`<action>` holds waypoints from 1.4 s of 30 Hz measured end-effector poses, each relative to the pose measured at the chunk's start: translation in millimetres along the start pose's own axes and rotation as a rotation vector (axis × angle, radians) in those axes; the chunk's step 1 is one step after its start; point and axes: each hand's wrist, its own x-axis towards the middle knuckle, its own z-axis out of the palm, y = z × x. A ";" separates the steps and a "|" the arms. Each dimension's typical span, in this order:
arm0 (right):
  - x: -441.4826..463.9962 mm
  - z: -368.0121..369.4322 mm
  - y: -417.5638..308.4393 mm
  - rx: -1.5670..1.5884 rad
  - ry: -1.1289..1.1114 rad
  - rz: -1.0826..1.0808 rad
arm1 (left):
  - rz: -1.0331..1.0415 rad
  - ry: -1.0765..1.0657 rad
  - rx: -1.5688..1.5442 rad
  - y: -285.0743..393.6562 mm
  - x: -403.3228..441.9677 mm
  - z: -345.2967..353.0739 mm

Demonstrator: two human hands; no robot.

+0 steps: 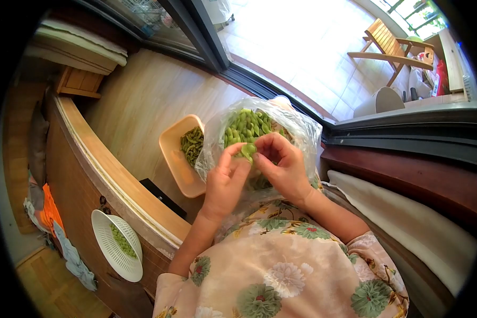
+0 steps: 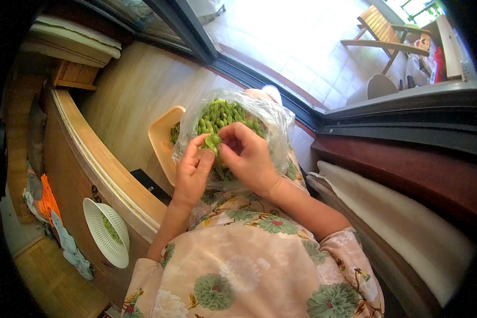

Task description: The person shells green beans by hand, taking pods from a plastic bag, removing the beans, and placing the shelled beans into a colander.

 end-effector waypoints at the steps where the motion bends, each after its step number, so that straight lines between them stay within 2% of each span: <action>1: -1.1 0.7 -1.9 -0.041 -0.002 -0.010 | 0.068 0.053 -0.031 0.7 1.6 2.6; 3: -2.8 2.7 -2.8 -0.081 -0.003 -0.036 | 0.204 0.160 -0.092 2.4 6.4 10.2; 4: -3.6 4.2 -2.2 -0.079 -0.002 -0.051 | 0.248 0.210 0.001 3.0 6.7 9.4; 7: -4.3 3.9 -2.0 -0.091 0.003 -0.041 | 0.363 0.165 0.315 11.7 8.2 0.8; 10: -4.0 2.3 0.3 -0.026 -0.004 0.025 | 0.318 0.170 0.213 9.4 10.5 -1.2; 19: -1.7 0.8 9.8 0.043 -0.018 0.082 | 0.453 0.175 0.376 10.9 9.9 -0.9; 22: -2.2 1.9 4.8 0.027 -0.048 0.089 | 0.177 0.107 -0.122 -4.7 13.9 -4.2; 25: -3.3 3.5 6.6 0.003 -0.060 0.072 | 0.052 0.124 -0.322 -11.6 14.6 -6.7; 26: -3.4 4.1 8.3 -0.004 -0.059 0.060 | 0.084 0.160 -0.274 -11.2 14.5 -5.5; 30: -1.6 4.4 8.1 -0.003 0.002 0.077 | 0.007 0.204 -0.544 -5.9 18.9 -3.3; 36: -0.6 3.4 7.8 -0.018 0.051 0.055 | -0.017 0.182 -0.554 -13.3 13.9 -9.7; 39: -1.1 2.2 9.2 -0.018 0.059 0.074 | 0.091 0.210 -0.607 -11.5 13.7 -27.7; 42: -2.5 2.2 4.3 0.039 0.046 0.125 | 0.167 0.356 -0.578 -21.1 16.2 -65.8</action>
